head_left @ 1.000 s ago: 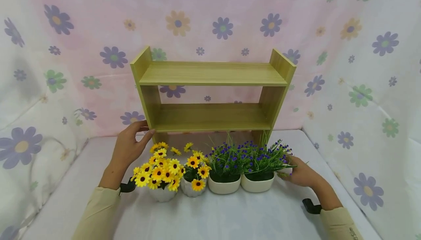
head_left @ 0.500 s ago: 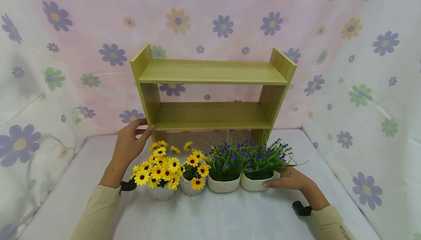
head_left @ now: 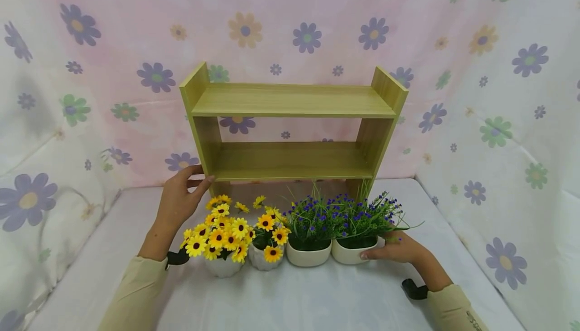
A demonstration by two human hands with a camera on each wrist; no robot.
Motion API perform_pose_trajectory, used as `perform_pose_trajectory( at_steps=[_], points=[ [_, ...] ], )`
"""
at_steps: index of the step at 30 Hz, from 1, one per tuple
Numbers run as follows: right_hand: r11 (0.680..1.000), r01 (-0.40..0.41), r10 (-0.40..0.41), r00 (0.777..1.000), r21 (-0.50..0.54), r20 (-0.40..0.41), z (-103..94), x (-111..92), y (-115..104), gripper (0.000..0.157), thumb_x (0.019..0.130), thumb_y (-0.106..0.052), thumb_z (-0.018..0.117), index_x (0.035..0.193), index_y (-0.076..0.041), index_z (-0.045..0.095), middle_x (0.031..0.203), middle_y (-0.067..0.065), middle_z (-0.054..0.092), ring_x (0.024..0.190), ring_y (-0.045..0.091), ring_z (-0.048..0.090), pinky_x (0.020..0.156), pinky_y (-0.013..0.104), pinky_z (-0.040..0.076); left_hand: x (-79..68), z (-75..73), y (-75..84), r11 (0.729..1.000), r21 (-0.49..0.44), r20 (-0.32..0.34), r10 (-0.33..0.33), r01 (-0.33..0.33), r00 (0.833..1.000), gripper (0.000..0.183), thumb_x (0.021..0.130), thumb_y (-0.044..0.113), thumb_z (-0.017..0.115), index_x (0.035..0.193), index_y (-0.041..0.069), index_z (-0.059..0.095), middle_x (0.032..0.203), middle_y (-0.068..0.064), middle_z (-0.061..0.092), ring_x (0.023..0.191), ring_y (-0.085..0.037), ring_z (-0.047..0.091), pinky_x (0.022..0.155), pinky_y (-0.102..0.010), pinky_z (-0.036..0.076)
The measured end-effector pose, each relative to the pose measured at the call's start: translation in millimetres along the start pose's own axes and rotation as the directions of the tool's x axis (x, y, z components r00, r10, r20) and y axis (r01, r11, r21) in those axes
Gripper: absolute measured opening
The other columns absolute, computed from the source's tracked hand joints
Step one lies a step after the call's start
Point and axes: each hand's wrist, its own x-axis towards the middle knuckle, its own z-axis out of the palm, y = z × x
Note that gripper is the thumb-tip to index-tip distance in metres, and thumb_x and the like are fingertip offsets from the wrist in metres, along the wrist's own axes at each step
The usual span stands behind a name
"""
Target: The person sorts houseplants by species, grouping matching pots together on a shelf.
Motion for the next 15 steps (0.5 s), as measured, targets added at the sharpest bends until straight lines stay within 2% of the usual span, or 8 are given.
perform_pose_trajectory(
  at_steps=[6,11,15],
  points=[
    [1.000,0.015,-0.015,1.000,0.009,-0.021,-1.4,-1.1,-0.3,0.107,0.074,-0.059,0.081,0.150,0.004,0.039,0.147,0.028,0.046,0.136,0.050,0.041,0.104,0.064,0.040,-0.2,0.1,1.5,1.000,-0.008,-0.007,0.005,-0.005,1.000,0.049,0.098,0.039,0.063,0.136,0.007,0.059,0.129,-0.015,0.064,0.101,-0.038,0.070,0.084,-0.056,0.057],
    [0.999,0.042,-0.042,0.997,0.005,-0.066,-3.5,-1.1,0.4,0.105,0.074,-0.059,0.081,0.149,0.003,0.041,0.146,0.027,0.048,0.136,0.048,0.042,0.104,0.063,0.041,-0.1,0.5,1.9,1.000,-0.014,-0.015,0.004,-0.004,1.000,0.048,0.099,0.038,0.063,0.133,0.005,0.059,0.126,-0.016,0.064,0.101,-0.039,0.070,0.083,-0.055,0.057],
    [0.998,0.062,-0.061,0.991,0.005,-0.123,-7.2,-1.1,2.6,0.100,0.073,-0.058,0.082,0.145,0.002,0.047,0.142,0.023,0.054,0.132,0.044,0.048,0.102,0.061,0.044,-0.5,0.7,2.5,1.000,-0.021,-0.014,-0.006,0.006,1.000,0.048,0.099,0.037,0.063,0.133,0.004,0.059,0.126,-0.016,0.064,0.103,-0.040,0.070,0.083,-0.055,0.057]
  ],
)
